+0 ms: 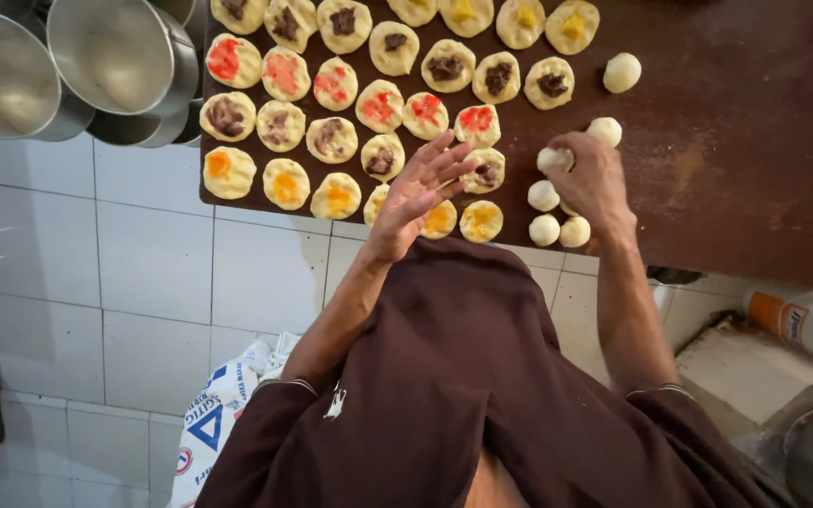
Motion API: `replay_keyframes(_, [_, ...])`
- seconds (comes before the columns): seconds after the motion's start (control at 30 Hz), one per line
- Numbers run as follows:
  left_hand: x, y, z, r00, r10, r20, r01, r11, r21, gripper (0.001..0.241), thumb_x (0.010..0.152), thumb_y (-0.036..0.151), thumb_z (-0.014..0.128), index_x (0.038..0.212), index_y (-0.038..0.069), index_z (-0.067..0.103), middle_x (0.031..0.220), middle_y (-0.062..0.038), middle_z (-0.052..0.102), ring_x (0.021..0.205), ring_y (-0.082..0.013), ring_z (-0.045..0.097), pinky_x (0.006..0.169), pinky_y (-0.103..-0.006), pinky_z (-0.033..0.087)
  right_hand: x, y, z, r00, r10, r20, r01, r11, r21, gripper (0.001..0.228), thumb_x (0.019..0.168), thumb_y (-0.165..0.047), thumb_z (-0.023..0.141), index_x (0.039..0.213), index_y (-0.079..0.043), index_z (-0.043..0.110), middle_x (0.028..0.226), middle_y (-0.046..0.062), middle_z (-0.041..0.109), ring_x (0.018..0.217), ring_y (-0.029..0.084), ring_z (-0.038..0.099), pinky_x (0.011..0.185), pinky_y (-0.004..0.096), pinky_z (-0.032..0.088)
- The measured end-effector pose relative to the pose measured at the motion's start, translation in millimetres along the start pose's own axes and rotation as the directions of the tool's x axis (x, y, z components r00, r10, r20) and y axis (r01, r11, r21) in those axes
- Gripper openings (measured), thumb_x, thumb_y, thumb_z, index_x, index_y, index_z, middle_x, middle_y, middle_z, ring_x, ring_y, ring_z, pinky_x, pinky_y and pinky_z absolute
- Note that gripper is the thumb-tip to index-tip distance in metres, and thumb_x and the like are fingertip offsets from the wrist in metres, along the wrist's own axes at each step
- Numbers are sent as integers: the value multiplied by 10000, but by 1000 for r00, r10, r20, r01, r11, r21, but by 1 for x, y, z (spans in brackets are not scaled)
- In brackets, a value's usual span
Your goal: Manually shaping and rolling dough balls with various fillings on a kitchen table.
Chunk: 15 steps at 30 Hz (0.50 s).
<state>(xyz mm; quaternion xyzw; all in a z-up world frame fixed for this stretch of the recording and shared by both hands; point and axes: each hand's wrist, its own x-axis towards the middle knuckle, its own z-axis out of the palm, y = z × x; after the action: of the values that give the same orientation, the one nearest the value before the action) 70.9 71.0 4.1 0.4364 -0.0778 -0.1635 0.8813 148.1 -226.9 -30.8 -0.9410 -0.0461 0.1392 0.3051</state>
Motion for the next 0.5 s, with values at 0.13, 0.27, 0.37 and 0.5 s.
replay_keyframes(0.13, [-3, -2, 0, 999, -19, -47, 21, 998, 60, 729, 1053, 317, 634, 1641, 39, 306, 1616, -181, 468, 1497, -282, 489, 1283, -421, 384, 3, 1, 14, 983, -181, 31, 183, 957, -227, 354, 798, 11, 654, 1127, -25, 781, 1230, 178, 717, 1180, 333, 634, 1060, 449, 516])
replay_keyframes(0.27, [-7, -2, 1, 997, 2, -74, 3, 998, 65, 660, 1065, 247, 619, 1620, 18, 345, 1585, -171, 498, 1474, -265, 504, 1269, -400, 390, 25, -3, -2, 974, -221, 47, 225, 968, -114, 233, 850, -69, 744, 1066, -43, 826, 1218, 196, 697, 1155, 335, 616, 955, 471, 520])
replay_keyframes(0.37, [-10, -2, 4, 994, -5, -109, 14, 996, 88, 626, 1063, 246, 605, 1595, 9, 377, 1537, -160, 541, 1429, -253, 543, 1238, -394, 424, 50, -7, -17, 971, 186, 149, -184, 982, -28, 278, 999, -282, 655, 1200, -138, 781, 1232, 81, 773, 989, 255, 763, 861, 404, 645])
replay_keyframes(0.5, [-10, -1, 1, 992, -2, -129, 16, 994, 107, 557, 1074, 208, 592, 1561, -1, 421, 1453, -151, 598, 1373, -241, 583, 1202, -381, 440, 82, -8, -18, 990, 139, -16, -139, 973, -184, 642, 815, -406, 935, 1182, 55, 681, 1098, 222, 690, 952, 338, 704, 782, 449, 580])
